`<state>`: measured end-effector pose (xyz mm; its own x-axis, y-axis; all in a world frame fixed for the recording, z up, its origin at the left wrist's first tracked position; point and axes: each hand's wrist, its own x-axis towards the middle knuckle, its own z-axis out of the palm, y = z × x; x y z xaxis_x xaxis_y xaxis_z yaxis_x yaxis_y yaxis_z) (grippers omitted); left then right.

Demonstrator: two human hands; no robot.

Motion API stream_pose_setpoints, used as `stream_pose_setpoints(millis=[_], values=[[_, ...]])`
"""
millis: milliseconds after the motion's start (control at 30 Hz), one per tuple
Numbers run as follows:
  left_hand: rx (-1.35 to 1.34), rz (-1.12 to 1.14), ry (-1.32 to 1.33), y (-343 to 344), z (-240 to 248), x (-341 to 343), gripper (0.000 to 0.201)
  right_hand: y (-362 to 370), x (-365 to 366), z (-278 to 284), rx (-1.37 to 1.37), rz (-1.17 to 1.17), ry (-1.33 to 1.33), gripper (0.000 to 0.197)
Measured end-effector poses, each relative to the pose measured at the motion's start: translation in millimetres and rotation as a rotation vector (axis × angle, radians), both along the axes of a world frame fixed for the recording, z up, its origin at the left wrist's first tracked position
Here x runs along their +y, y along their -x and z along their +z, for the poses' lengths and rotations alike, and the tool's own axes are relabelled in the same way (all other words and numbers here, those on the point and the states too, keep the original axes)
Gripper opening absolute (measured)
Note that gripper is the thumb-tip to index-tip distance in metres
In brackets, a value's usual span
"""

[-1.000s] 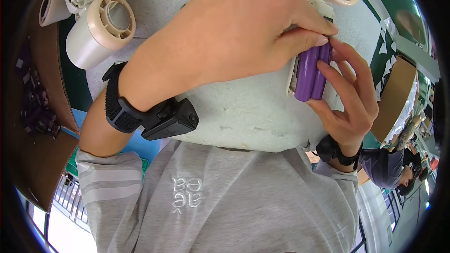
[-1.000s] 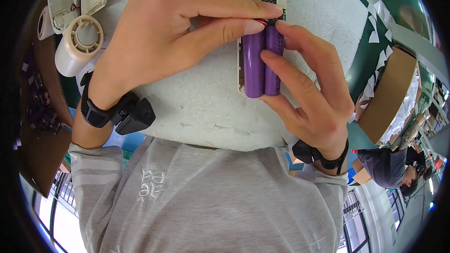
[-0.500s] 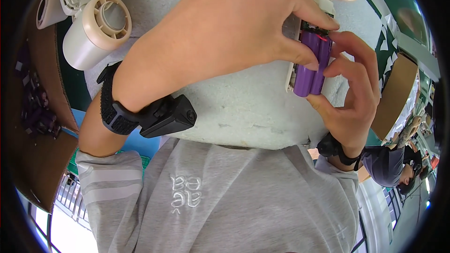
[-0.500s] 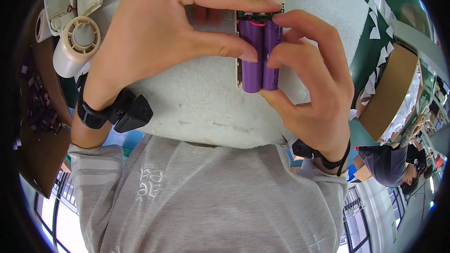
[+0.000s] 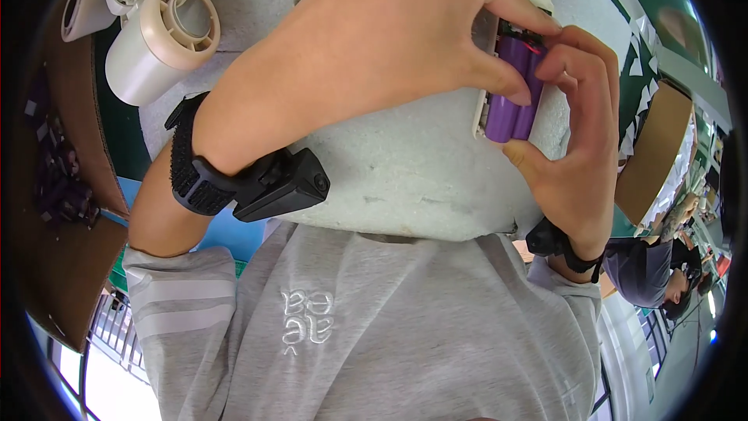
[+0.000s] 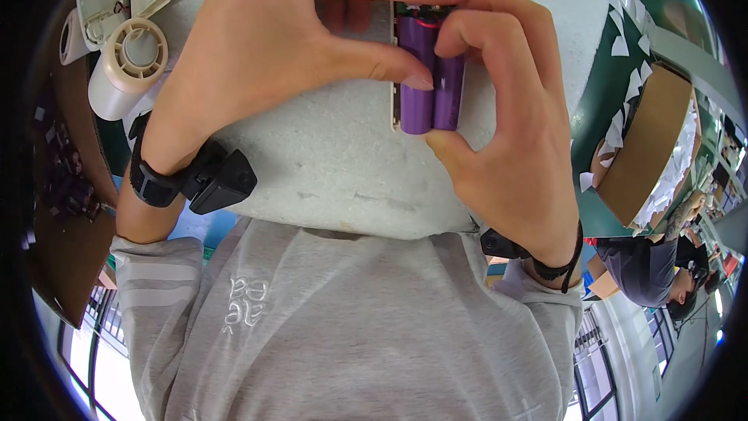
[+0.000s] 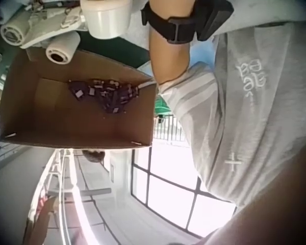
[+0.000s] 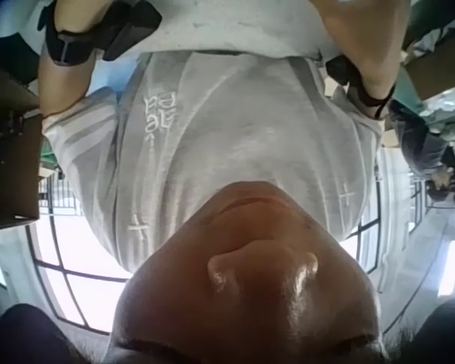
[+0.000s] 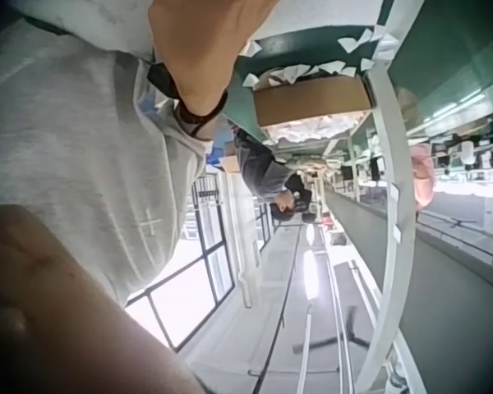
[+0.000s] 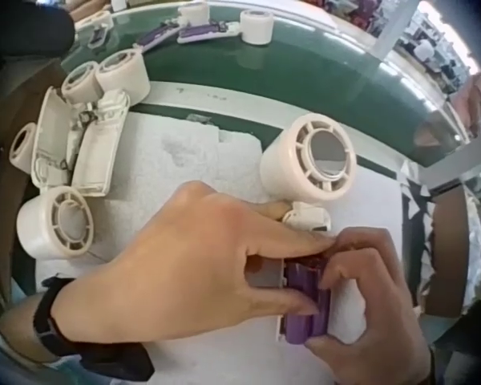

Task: The person assembles a handheld fan by connecting a battery pack to a circuit board, testing the light, and fitting the batteries into the handle. They repeat this process by picking up another battery pack and connecting it to a second fan housing.

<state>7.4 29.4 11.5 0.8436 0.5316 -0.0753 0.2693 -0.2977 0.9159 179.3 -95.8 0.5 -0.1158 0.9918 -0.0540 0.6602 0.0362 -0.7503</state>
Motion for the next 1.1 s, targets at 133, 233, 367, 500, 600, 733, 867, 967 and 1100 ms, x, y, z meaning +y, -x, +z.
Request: stream_pose_setpoints(millis=[133,233,367,500,600,733,867,967,1100], values=[[0.073,-0.021,-0.002,-4.8,4.5,-6.3,0.032,2.2,1.2,-1.6,-0.097,0.015,-0.049,0.06],[-0.042,0.198,-0.131,2.7,-24.3,-25.5,0.039,-2.3,-1.2,-3.9,-0.023,-0.001,-0.078,0.065],[-0.088,0.206,-0.152,5.4,-35.9,-24.9,0.046,-14.3,-13.4,-7.8,-0.131,0.048,-0.189,0.069],[-0.13,0.231,-0.2,4.3,-33.7,-25.3,0.045,-11.2,-18.5,-7.4,-0.393,0.064,-0.229,0.066],[-0.149,0.246,-0.169,3.0,-35.9,-27.4,0.045,-15.7,-14.5,-2.3,-0.484,0.097,-0.227,0.064],[-0.095,0.22,-0.07,4.9,-26.7,-22.2,0.042,-23.1,-0.4,8.5,-0.384,0.145,-0.216,0.061],[-0.115,0.191,-0.076,5.8,-30.8,-23.8,0.042,-18.1,9.9,11.8,-0.168,0.114,-0.201,0.056],[-0.169,0.189,-0.111,2.7,-35.1,-26.6,0.042,-12.9,5.7,6.5,-0.126,0.123,-0.237,0.053],[-0.121,0.155,-0.098,8.7,-30.2,-24.3,0.044,-12.3,0.1,8.0,-0.27,0.248,-0.307,0.058]])
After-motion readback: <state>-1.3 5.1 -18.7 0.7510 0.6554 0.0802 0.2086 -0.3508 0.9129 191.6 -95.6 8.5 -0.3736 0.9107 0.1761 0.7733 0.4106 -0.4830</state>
